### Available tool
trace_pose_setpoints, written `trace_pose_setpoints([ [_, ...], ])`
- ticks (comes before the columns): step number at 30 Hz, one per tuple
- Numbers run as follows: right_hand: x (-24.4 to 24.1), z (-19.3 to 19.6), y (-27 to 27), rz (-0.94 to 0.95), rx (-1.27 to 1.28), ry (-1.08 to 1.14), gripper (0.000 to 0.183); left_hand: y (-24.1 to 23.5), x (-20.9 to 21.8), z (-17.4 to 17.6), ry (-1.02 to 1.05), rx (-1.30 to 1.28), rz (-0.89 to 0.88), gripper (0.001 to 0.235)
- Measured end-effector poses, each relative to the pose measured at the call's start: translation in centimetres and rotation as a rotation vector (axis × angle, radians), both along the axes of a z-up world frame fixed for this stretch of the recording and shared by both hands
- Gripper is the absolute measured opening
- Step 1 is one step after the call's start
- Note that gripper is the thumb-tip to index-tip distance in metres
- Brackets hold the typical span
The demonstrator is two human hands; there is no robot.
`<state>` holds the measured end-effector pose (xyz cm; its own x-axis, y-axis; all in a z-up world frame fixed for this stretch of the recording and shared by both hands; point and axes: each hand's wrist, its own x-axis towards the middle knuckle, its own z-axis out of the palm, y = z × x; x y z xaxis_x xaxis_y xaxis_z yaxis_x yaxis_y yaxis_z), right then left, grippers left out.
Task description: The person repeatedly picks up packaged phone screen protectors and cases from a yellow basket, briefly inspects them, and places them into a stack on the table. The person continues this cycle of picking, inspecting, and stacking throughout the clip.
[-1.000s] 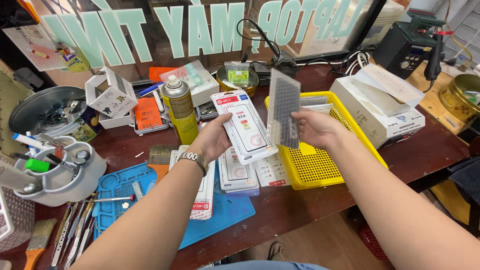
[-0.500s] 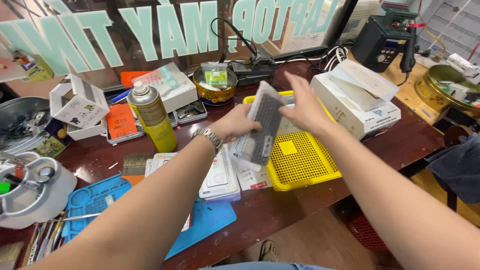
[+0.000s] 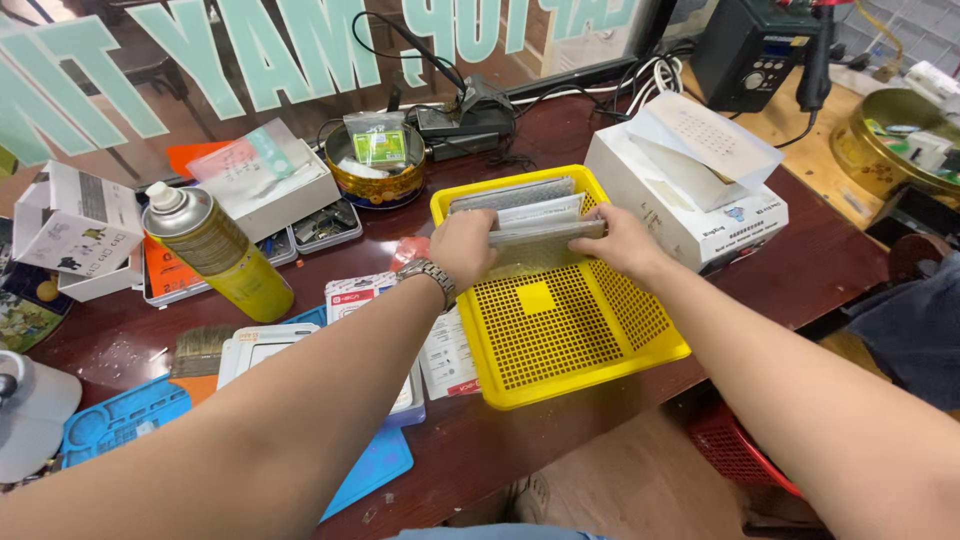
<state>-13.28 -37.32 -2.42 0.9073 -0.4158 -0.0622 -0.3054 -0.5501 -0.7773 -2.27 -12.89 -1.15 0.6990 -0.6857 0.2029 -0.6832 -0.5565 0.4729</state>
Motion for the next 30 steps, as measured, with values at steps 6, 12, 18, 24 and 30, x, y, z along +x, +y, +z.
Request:
trace_pose_setpoints([
  [6,2.3,-0.6,0.8,0.033,-0.396,-0.051,0.049,-2.5,1.6,-2.9,-0.071,0.131,0.067,0.026],
  [12,1.7,1.0,2.8,0.161,-0.735,-0.225,0.046,-3.8,2.2,-4.2,-0.192,0.113,0.060,0.024],
  [18,2.0,0.9,4.1,0.419,-0.721,-0.295,0.040,-2.9,1.6,-4.4,-0.118,-0.040,0.065,0.032],
  [24,2.2,0.4,4.3,0.402,-0.754,-0.253,0.037,-2.6,0.6,-4.9,-0.124,-0.129,0.087,0.026],
  [30,1.0,-0.5,3.6,0.584,-0.646,-0.228,0.032,-2.9,1.4,-4.9,-0.055,-0.084,0.062,0.019],
])
